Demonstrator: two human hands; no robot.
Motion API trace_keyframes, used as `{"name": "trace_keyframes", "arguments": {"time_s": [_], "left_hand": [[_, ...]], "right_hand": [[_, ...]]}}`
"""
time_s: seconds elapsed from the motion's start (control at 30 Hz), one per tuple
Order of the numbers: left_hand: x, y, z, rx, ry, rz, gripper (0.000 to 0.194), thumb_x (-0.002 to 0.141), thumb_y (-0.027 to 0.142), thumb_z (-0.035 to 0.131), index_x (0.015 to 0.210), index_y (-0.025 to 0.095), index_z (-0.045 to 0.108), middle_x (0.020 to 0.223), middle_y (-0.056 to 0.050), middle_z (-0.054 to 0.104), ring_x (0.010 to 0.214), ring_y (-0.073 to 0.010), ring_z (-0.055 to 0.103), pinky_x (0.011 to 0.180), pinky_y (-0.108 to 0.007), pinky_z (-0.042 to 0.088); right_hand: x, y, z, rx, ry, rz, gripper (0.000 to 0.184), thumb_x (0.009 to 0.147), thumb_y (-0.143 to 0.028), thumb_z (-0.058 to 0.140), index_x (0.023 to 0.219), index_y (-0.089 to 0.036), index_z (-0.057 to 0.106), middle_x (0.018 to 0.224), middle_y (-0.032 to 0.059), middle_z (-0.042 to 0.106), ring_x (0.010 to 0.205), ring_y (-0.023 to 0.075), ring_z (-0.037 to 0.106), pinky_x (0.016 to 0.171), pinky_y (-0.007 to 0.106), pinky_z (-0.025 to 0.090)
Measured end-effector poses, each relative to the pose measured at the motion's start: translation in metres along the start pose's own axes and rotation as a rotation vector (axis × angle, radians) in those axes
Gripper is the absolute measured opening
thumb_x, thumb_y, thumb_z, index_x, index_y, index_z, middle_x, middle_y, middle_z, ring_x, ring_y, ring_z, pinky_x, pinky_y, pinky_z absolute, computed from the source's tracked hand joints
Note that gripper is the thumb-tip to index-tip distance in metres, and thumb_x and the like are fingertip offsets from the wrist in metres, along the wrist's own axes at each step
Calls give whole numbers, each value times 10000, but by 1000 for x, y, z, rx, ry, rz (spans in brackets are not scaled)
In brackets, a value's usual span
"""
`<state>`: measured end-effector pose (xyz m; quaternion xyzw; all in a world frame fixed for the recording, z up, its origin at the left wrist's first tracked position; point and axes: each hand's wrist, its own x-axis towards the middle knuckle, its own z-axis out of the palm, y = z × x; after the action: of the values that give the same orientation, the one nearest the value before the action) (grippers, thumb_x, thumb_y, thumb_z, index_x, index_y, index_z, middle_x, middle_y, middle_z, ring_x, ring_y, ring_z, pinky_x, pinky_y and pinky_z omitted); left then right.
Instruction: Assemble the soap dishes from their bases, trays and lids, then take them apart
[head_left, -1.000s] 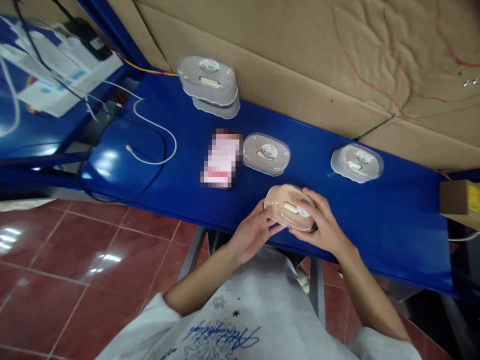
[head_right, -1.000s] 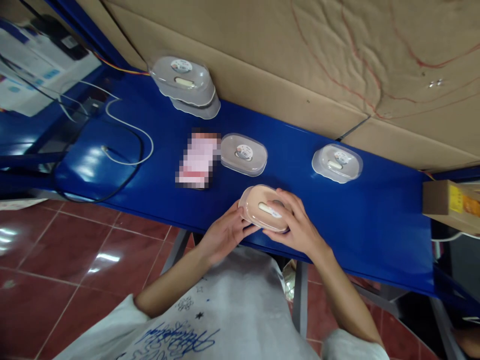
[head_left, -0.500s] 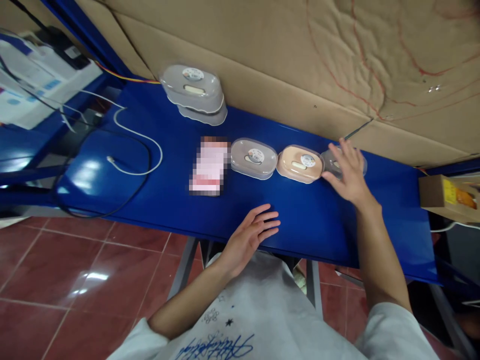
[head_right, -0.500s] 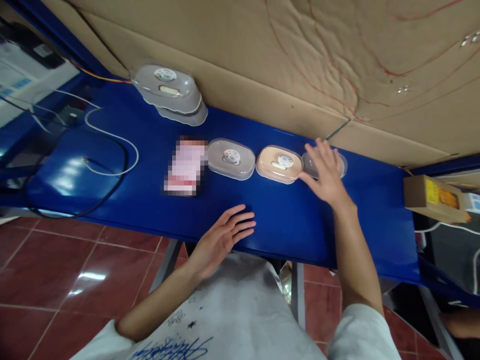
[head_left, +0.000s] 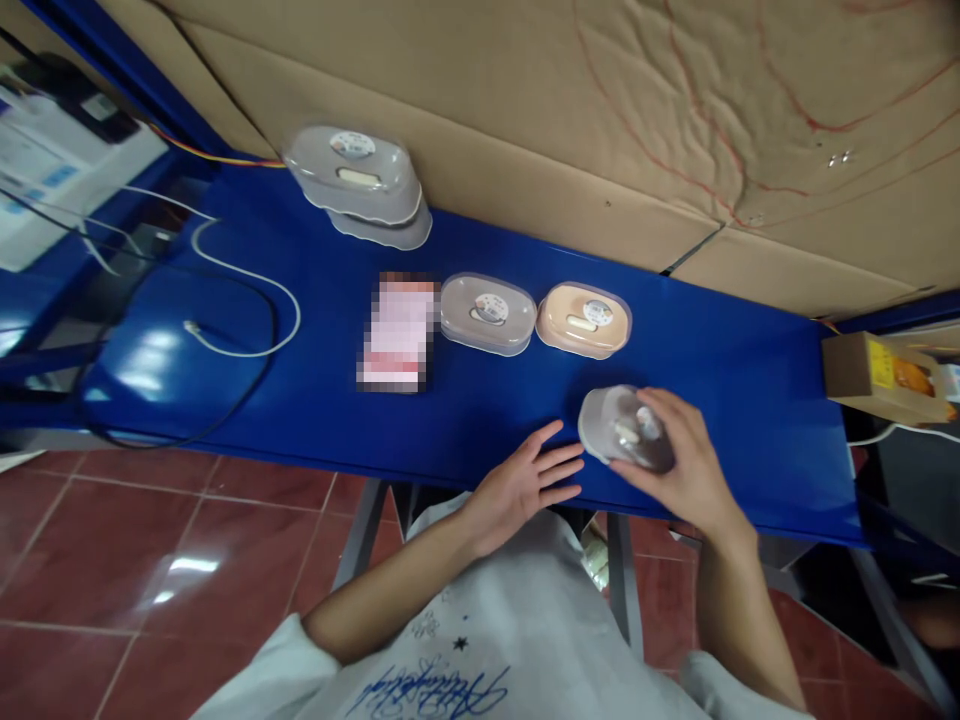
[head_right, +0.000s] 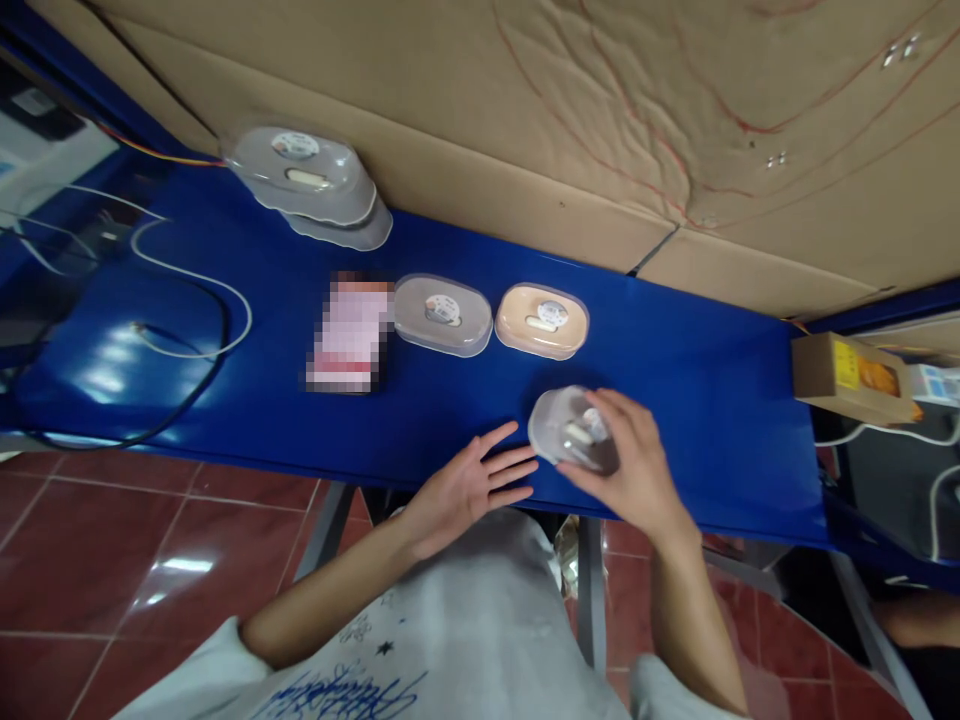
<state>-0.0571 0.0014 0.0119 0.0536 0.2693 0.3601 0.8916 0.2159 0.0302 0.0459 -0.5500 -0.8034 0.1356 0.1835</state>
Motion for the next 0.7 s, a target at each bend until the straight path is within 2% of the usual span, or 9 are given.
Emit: {"name": "trace_keyframes", "arguments": {"time_s": [0.1,0.2,0.3,0.4,0.47,0.53,0.6,0.63,0.7], "left_hand": [[4,-3,4,-59,10,-8,663,1018,685,593,1508,240,616,1550,-155,657,1518,-364,536,1213,-540,466],[0,-2,6,-72,96,15,586,1025,645,614,1426,224,689,1500,-125,698,1492,-336,563,1206,-477,490],[-8,1,2,-95,171,36,528,1037,603,621,1460,290,665,1534,-78,679,1480,-322,575,1158,-482,541],[-17,4,-3,-122,192,60,496,1042,586,621,1439,296,680,1549,-71,669,1484,-320,569,1139,-480,556],[-20,6,-6,-134,194,65,482,1039,589,621,1395,276,709,1519,-83,692,1467,-326,583,1127,-476,562],[-22,7,-7,-137,205,63,463,1040,587,617,1353,266,734,1483,-87,716,1436,-329,606,1096,-468,579],[-22,8,-6,-131,211,59,457,1045,586,606,1347,270,739,1470,-82,724,1415,-329,620,1073,-465,590],[-21,8,-5,-125,207,60,464,1047,590,598,1363,277,732,1473,-79,721,1410,-330,624,1073,-470,589],[-18,8,-3,-113,188,66,489,1054,599,578,1419,296,701,1508,-71,698,1412,-329,623,1092,-483,577]], "right_hand": [[-3,-43,17,69,-82,-94,949,870,-641,826,1665,-374,382,1595,149,549,1429,428,553,1145,669,505],[4,-52,20,117,-135,-169,1017,855,-729,788,1694,-378,333,1628,143,532,1449,430,544,1147,666,509],[18,-21,8,102,-57,-134,964,891,-689,778,1692,-368,347,1657,128,513,1494,423,516,1189,663,487],[37,34,-4,-22,100,-32,808,962,-565,752,1660,-352,405,1668,118,507,1538,410,481,1258,680,415],[50,70,-6,-99,100,31,761,969,-581,725,1633,-339,441,1663,122,517,1537,413,483,1260,684,410],[62,96,-5,-156,72,69,741,959,-603,718,1598,-306,491,1654,155,525,1525,436,493,1230,693,429],[71,106,-2,-187,52,75,721,958,-590,719,1572,-268,523,1652,198,523,1523,461,490,1220,721,405],[73,105,-1,-197,46,69,715,967,-581,711,1575,-258,519,1665,212,504,1541,474,466,1233,750,358],[70,90,0,-205,61,55,724,995,-574,680,1614,-266,466,1716,216,433,1598,489,377,1267,805,224]]}}
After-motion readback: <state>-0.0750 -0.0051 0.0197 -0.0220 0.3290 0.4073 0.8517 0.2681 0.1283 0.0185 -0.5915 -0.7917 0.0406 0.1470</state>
